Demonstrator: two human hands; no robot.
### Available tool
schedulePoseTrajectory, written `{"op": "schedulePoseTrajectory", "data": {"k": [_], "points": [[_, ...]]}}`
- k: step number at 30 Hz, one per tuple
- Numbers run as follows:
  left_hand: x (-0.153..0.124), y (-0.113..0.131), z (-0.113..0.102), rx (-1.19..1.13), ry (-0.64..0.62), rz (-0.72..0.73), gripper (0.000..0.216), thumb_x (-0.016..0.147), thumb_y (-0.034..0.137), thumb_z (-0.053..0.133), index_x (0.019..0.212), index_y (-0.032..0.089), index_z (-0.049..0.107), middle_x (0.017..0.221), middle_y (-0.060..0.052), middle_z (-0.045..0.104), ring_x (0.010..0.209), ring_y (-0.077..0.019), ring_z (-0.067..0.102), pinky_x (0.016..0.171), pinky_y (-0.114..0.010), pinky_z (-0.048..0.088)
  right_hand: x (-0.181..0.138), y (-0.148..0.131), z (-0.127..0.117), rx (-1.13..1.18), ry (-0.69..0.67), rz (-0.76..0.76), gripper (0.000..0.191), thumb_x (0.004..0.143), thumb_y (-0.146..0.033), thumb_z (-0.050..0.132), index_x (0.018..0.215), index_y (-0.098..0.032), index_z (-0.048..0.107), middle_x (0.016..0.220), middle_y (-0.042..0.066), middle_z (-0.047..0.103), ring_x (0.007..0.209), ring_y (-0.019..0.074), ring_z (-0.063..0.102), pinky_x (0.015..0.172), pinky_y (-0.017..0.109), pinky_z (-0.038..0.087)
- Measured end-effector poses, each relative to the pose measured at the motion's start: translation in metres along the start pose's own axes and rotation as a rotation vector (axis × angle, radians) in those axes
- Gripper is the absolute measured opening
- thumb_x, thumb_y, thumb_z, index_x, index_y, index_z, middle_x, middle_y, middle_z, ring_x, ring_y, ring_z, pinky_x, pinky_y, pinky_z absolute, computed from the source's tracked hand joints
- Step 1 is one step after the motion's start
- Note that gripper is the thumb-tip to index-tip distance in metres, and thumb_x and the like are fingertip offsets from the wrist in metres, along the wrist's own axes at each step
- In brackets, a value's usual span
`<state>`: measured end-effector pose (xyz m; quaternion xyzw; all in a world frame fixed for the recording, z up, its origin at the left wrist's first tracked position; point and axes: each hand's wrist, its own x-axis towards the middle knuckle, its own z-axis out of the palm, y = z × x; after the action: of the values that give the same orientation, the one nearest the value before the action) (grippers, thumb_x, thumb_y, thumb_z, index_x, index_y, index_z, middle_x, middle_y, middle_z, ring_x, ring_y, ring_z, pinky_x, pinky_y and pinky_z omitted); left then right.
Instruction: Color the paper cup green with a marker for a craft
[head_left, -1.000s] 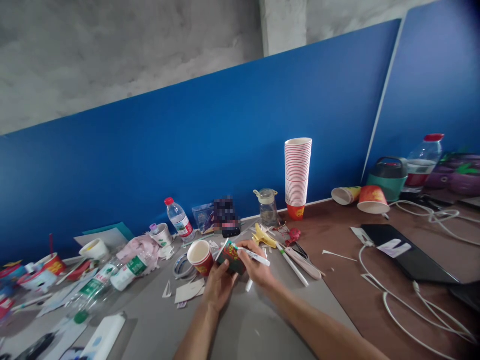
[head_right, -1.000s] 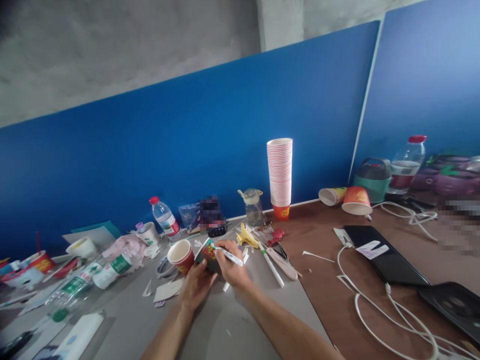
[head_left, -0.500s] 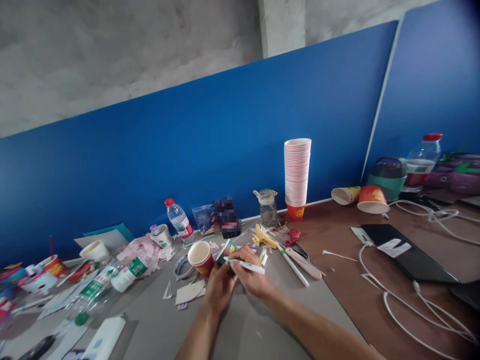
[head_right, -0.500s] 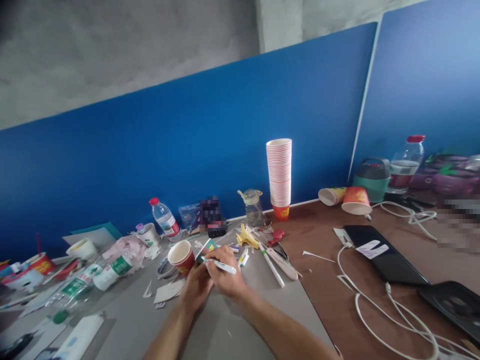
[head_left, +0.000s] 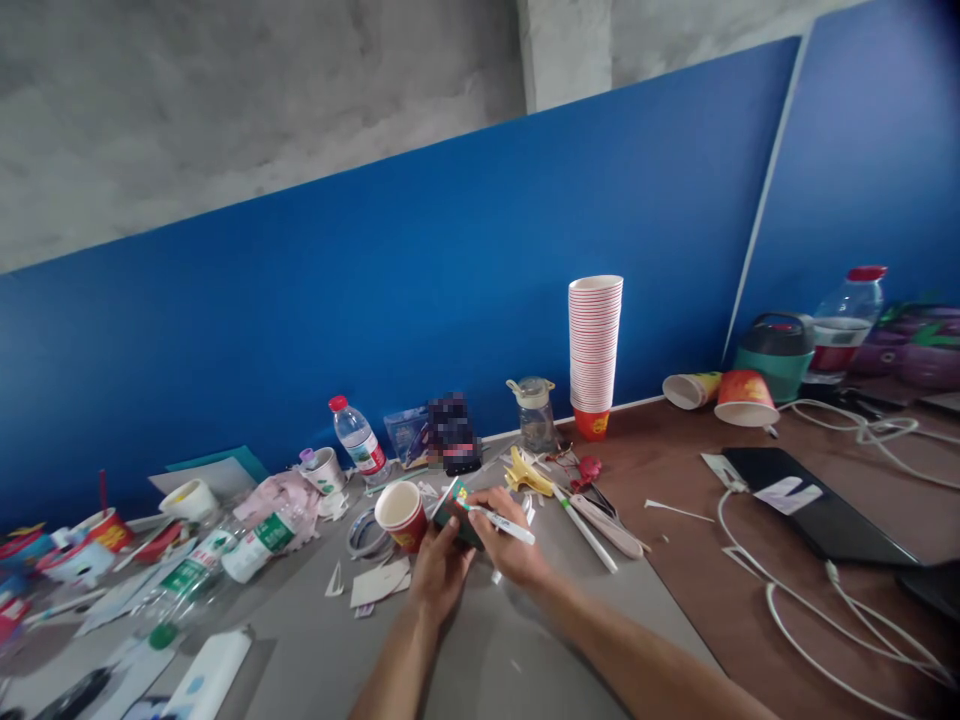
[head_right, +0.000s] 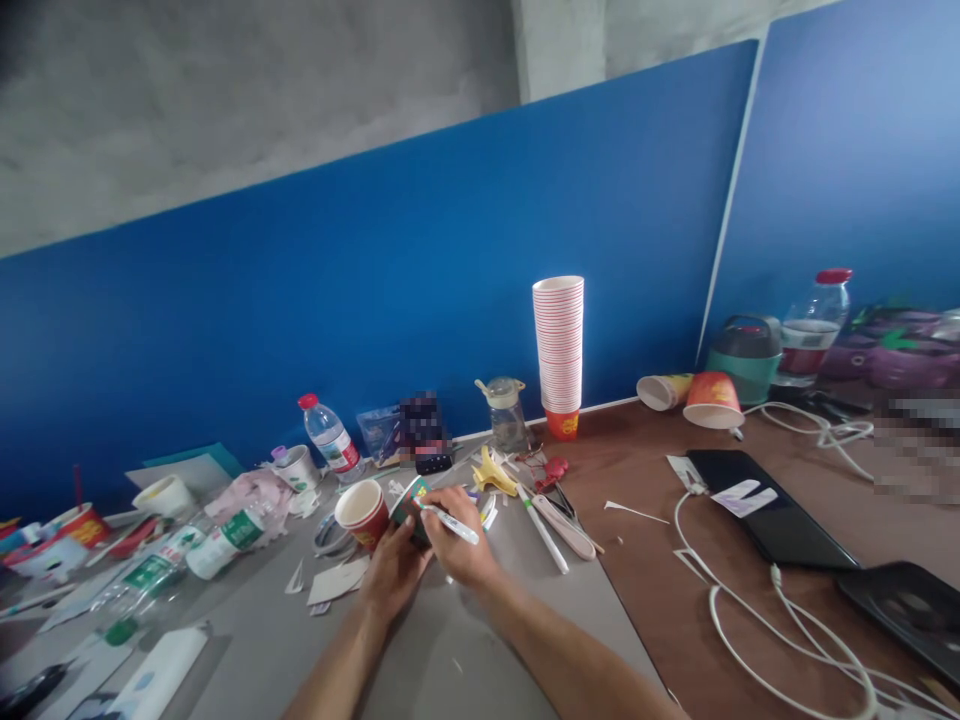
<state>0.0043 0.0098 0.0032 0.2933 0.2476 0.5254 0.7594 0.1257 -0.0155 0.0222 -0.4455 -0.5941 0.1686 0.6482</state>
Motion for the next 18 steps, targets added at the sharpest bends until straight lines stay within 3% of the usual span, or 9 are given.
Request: {"op": "schedulePoseTrajectory", "data": {"k": [3, 7, 11, 18], "points": [[0.0, -0.0004, 0.0003, 0.001, 0.01, 0.023, 0.024, 0.072, 0.015, 0.071, 0.094, 0.022, 0.066, 0.096, -0.001, 0.072, 0.096, -0.0182, 0.065, 0.093, -0.034, 0.046, -0.0009, 0.0001, 0.0007, 0.005, -0.035, -0.02, 0.015, 0.081, -0.02, 0.052, 0.083, -0.021, 0.066, 0.079, 0.004, 0.066, 0.079, 0.0188, 0.058, 0.075, 0.031, 0.046], [-0.0008, -0.0002, 0.0012, 0.027, 0.022, -0.002, 0.03, 0.07, 0.019, 0.073, 0.098, 0.022, 0.065, 0.101, -0.002, 0.071, 0.096, -0.0189, 0.065, 0.092, -0.036, 0.046, -0.0009, -0.0001, 0.0007, 0.004, 0.032, 0.027, 0.016, 0.082, -0.021, 0.051, 0.087, -0.02, 0.066, 0.082, 0.005, 0.067, 0.08, 0.0189, 0.059, 0.075, 0.031, 0.046], [-0.0017, 0.0003, 0.0028, 0.061, 0.03, 0.028, 0.025, 0.07, 0.018, 0.073, 0.093, 0.022, 0.065, 0.094, -0.001, 0.072, 0.097, -0.019, 0.065, 0.094, -0.033, 0.045, -0.0006, -0.0027, 0.0005, 0.0, -0.052, -0.016, 0.014, 0.08, -0.019, 0.053, 0.082, -0.021, 0.067, 0.08, 0.004, 0.067, 0.08, 0.0192, 0.06, 0.076, 0.032, 0.045], [-0.0007, -0.0002, 0.0022, 0.05, 0.019, 0.006, 0.028, 0.07, 0.02, 0.073, 0.097, 0.02, 0.065, 0.1, -0.004, 0.071, 0.098, -0.0208, 0.064, 0.096, -0.038, 0.044, 0.0002, 0.0007, 0.0012, 0.009, 0.028, 0.055, 0.016, 0.082, -0.02, 0.05, 0.083, -0.02, 0.066, 0.08, 0.004, 0.068, 0.078, 0.0185, 0.06, 0.073, 0.031, 0.047]]}}
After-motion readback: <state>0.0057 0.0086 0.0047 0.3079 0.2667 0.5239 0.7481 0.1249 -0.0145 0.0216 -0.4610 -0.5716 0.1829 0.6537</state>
